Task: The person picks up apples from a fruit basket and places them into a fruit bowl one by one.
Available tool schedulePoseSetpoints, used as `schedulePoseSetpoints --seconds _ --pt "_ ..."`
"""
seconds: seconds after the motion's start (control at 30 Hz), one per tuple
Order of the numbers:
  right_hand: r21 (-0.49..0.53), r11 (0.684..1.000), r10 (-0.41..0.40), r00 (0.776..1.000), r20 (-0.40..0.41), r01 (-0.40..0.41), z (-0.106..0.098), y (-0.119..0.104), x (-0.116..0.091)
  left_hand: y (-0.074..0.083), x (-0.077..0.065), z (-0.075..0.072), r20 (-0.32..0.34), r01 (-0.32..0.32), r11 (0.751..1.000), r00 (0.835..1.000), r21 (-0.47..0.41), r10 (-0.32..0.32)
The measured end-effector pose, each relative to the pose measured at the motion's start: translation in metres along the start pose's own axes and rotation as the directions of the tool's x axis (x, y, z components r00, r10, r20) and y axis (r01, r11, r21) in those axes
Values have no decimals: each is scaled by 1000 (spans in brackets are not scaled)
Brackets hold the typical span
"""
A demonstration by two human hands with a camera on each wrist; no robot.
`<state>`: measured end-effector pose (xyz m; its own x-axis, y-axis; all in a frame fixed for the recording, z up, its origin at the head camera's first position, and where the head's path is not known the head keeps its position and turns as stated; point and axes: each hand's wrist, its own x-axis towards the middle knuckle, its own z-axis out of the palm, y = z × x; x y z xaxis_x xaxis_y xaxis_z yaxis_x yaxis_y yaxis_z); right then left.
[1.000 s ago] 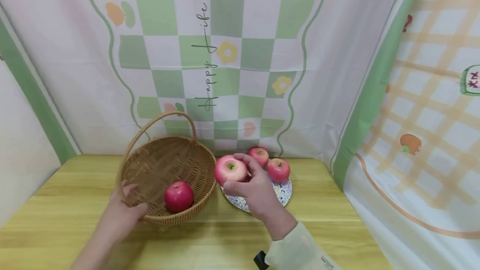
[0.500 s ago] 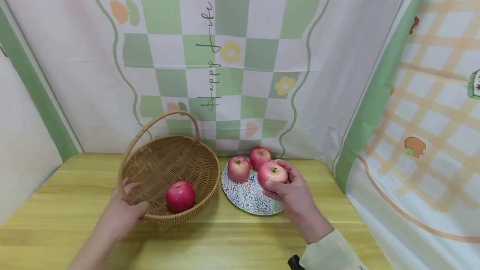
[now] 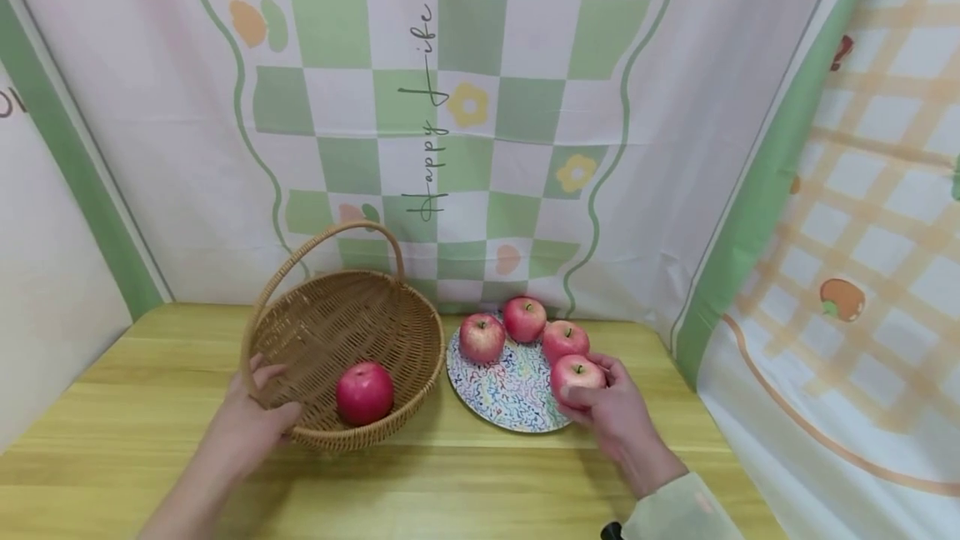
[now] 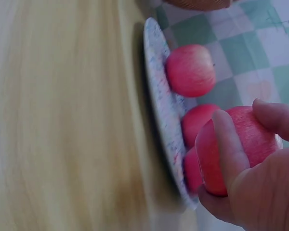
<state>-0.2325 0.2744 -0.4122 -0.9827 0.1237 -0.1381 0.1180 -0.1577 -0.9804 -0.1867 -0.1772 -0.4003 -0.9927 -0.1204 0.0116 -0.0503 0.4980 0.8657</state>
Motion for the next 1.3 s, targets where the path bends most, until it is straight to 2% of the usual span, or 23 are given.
schedulePoseSetpoints --seconds 0.23,0.43,0.97,1.3 --pt "-68 998 6 999 -34 -8 -6 14 7 -1 0 2 -3 5 1000 1000 -14 -5" --pt "-105 994 7 1000 -5 -7 -2 21 10 -1 1 1 -5 15 1000 1000 -26 -15" --pt "-77 996 42 999 5 -41 3 26 13 2 1 -2 28 36 997 999 -62 -34" --pt "-208 978 18 1000 17 -14 7 22 11 0 2 -1 17 33 998 999 -52 -32"
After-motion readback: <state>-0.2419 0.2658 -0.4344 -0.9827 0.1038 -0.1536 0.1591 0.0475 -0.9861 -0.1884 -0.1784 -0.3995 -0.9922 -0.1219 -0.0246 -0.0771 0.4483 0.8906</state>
